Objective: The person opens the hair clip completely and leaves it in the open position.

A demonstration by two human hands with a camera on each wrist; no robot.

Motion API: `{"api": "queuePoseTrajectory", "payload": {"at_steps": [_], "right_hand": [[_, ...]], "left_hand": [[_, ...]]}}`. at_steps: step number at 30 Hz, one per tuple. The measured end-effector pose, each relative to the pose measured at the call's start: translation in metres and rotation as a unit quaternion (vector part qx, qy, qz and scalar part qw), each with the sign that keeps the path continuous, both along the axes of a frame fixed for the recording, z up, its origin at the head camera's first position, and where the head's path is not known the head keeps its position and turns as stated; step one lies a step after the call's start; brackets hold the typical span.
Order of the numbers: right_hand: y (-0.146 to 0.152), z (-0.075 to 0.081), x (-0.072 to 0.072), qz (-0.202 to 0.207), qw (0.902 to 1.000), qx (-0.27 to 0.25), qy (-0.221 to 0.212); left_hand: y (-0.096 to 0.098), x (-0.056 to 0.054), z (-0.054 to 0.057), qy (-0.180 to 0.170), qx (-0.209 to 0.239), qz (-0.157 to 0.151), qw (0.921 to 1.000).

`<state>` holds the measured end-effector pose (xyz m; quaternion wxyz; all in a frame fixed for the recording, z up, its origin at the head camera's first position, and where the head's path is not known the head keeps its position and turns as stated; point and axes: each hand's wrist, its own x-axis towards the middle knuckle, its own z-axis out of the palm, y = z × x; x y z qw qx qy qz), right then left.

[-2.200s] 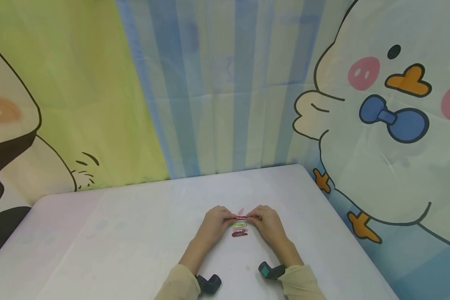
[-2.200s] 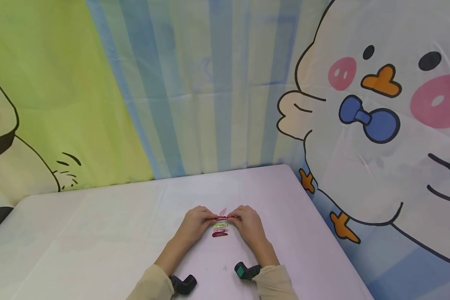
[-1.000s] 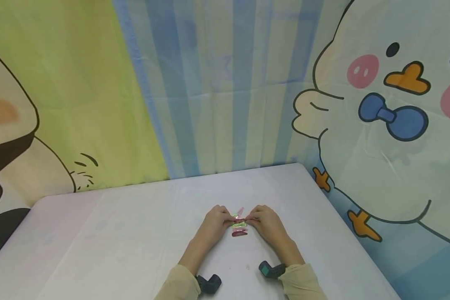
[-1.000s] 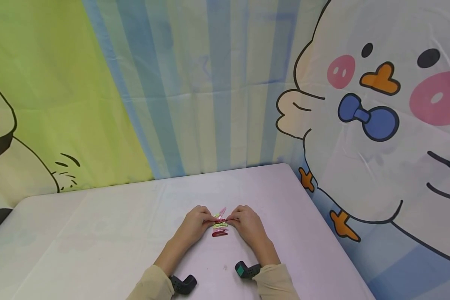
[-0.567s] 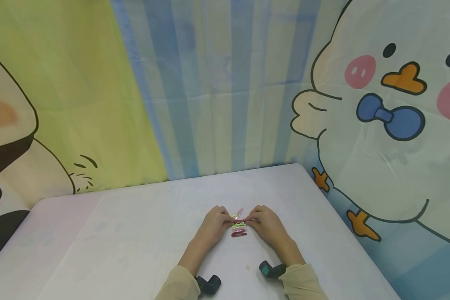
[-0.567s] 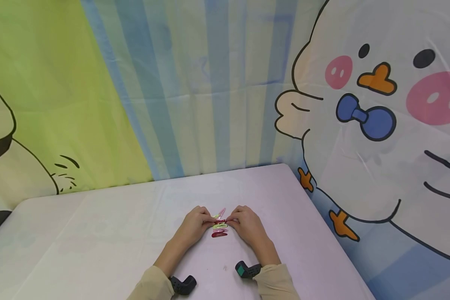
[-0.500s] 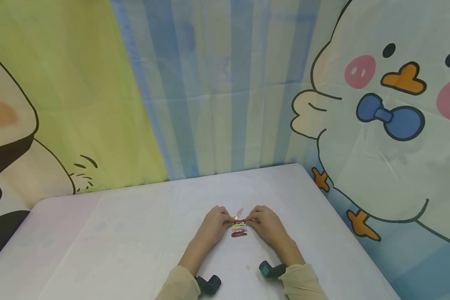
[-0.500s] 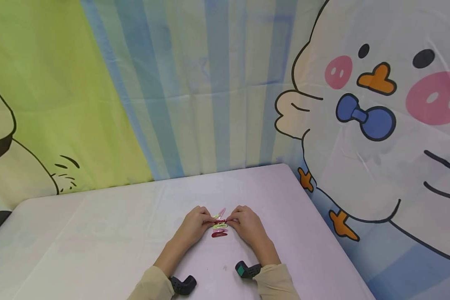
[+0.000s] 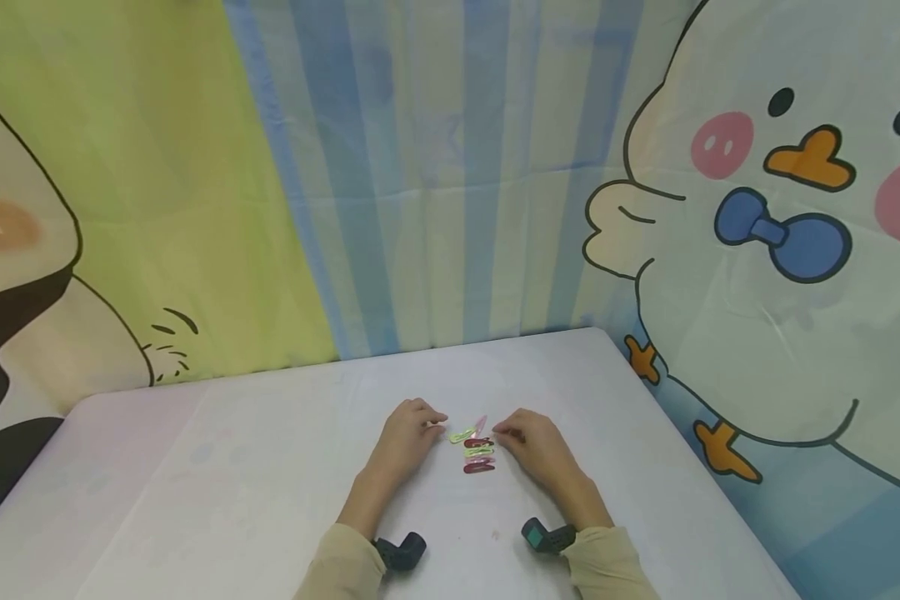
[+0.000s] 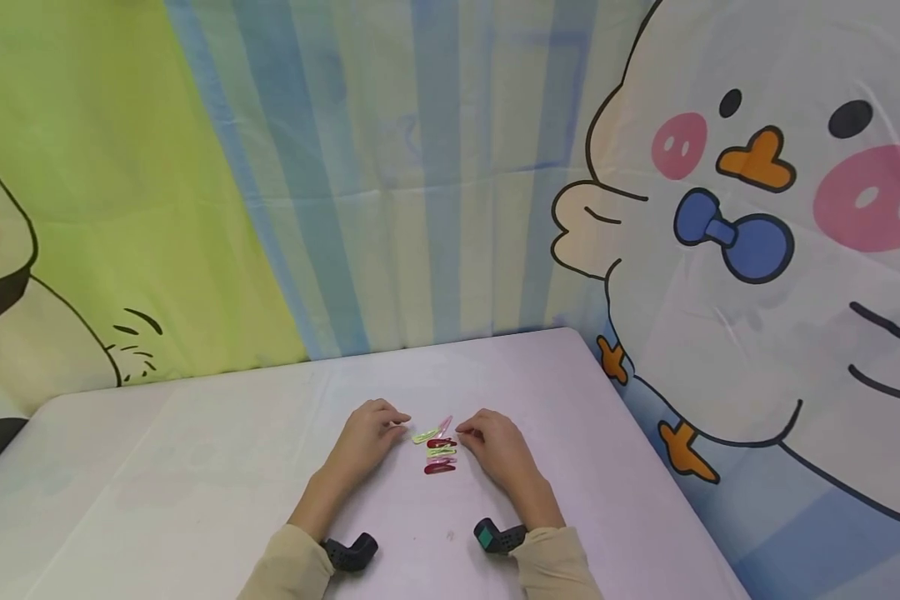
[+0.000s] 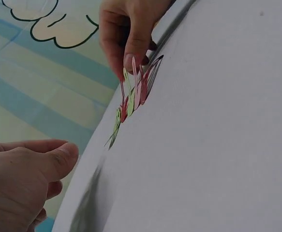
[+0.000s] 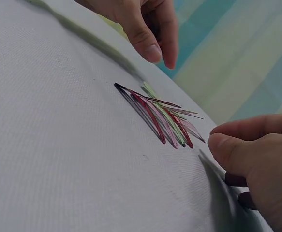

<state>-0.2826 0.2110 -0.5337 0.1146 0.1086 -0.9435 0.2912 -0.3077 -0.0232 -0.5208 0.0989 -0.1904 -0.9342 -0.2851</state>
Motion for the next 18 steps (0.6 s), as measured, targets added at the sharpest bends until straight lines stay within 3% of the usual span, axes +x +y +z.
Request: {"api": "queuePoseTrajectory", "payload": {"at_steps": [9,18], "right_hand": [[0.001,0.008,0.001,-0.02,0.9994,-0.016,-0.022],[0.002,0.01,0.002,-0.015,0.9995,-0.02,-0.018]], "left_hand": [[0.001,-0.001,-0.007,-0.039,0.002,-0.035,0.9987],[0.008,0.003,-0.011,-0.023,-0.011,-0.027,0.9993]]}}
